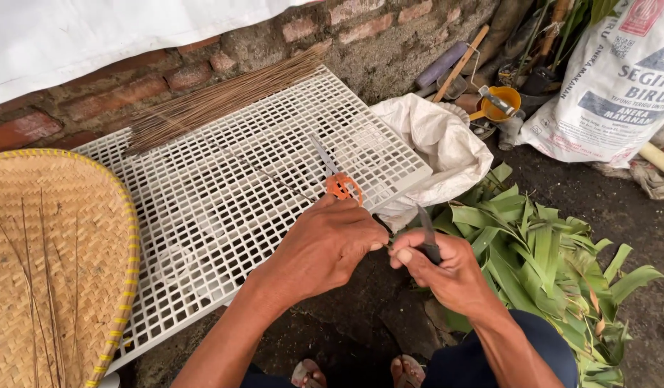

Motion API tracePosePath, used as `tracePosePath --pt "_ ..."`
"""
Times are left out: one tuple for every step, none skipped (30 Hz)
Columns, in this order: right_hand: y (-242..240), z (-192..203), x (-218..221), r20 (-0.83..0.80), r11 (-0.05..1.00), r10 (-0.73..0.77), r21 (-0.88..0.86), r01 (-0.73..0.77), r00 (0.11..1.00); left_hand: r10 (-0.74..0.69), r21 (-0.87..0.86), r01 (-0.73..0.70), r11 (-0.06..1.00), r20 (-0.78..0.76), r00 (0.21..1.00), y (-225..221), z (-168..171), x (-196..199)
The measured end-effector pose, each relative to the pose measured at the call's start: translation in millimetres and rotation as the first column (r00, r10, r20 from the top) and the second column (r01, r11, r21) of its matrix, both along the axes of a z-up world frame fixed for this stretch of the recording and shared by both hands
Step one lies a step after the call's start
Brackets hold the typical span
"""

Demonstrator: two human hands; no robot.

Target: Stripping leaf material from palm frond midribs using a small blade to prepare them for broom making

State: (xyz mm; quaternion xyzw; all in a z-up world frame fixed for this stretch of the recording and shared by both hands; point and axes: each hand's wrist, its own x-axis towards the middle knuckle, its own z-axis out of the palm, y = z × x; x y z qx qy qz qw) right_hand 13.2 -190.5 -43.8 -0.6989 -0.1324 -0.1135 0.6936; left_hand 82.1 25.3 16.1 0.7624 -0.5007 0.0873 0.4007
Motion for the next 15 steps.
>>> tracePosePath --pt "-3.5 -3.3 -2.4 0.004 1.0 0.0 -0.001 0.0 1.0 0.0 -0.001 0.0 1.0 0.004 1.0 2.8 7.8 2.4" --pt "-7.1 -6.5 -4.9 -0.072 1.0 0.005 0.028 -0.003 0.997 -0.089 -0.029 0.089 0.996 0.005 0.996 5.5 15.8 4.6" --pt "-10.5 -9.6 -7.1 -0.145 0.998 0.013 0.057 -0.004 0.989 -0.177 -0.056 0.177 0.983 0.01 0.984 8.4 24.0 6.7" --pt "-10.0 -9.5 -8.7 -0.139 0.998 0.013 0.055 -0.005 0.99 -0.177 -0.056 0.178 0.982 0.017 0.984 10.6 19.5 8.8" --pt "-9.3 -9.0 -8.8 -0.156 0.999 -0.036 -0.04 0.03 0.987 -0.166 -0.111 0.161 0.981 -0.043 0.985 13.2 15.4 11.3" --pt "-8.3 -8.6 -9.0 -0.167 0.989 -0.086 -0.134 0.064 0.982 -0.158 -0.164 0.14 0.976 -0.104 0.982 16.1 11.3 13.9" --pt "-6.0 -8.3 -8.4 -0.16 0.989 -0.08 -0.136 0.058 0.984 -0.152 -0.165 0.135 0.977 -0.096 0.984 18.6 13.6 15.7" --pt "-3.6 -8.3 -7.7 -0.115 0.95 -0.162 -0.288 0.123 0.98 -0.15 -0.194 0.13 0.972 -0.092 0.984 21.3 15.8 17.4" --pt "-1.2 -8.3 -7.8 -0.06 0.882 -0.236 -0.431 0.189 0.97 -0.148 -0.224 0.125 0.967 -0.091 0.985 24.0 17.7 18.5" --pt "1.1 -1.2 -10.4 -0.054 0.883 -0.23 -0.432 0.185 0.972 -0.142 -0.225 0.119 0.967 -0.085 0.986 26.3 19.1 19.2" --pt "3.4 6.1 -12.9 -0.114 0.879 -0.218 -0.455 0.145 0.969 -0.15 -0.24 0.126 0.962 -0.084 0.985 28.5 20.7 20.0" --pt "5.6 13.5 -15.7 -0.173 0.874 -0.208 -0.475 0.103 0.963 -0.159 -0.256 0.134 0.958 -0.082 0.984 30.7 22.5 20.7" --pt "7.4 13.4 -16.2 -0.166 0.873 -0.205 -0.477 0.103 0.965 -0.156 -0.258 0.132 0.957 -0.074 0.985 32.1 23.4 19.7" --pt "9.0 13.4 -16.6 -0.326 0.954 -0.157 -0.296 0.057 0.932 -0.159 -0.277 0.122 0.953 -0.116 0.98 33.5 24.4 18.7" --pt "9.8 13.9 -16.8 -0.467 0.994 -0.082 -0.099 0.04 0.881 -0.167 -0.297 0.115 0.948 -0.155 0.974 33.8 25.5 18.5"
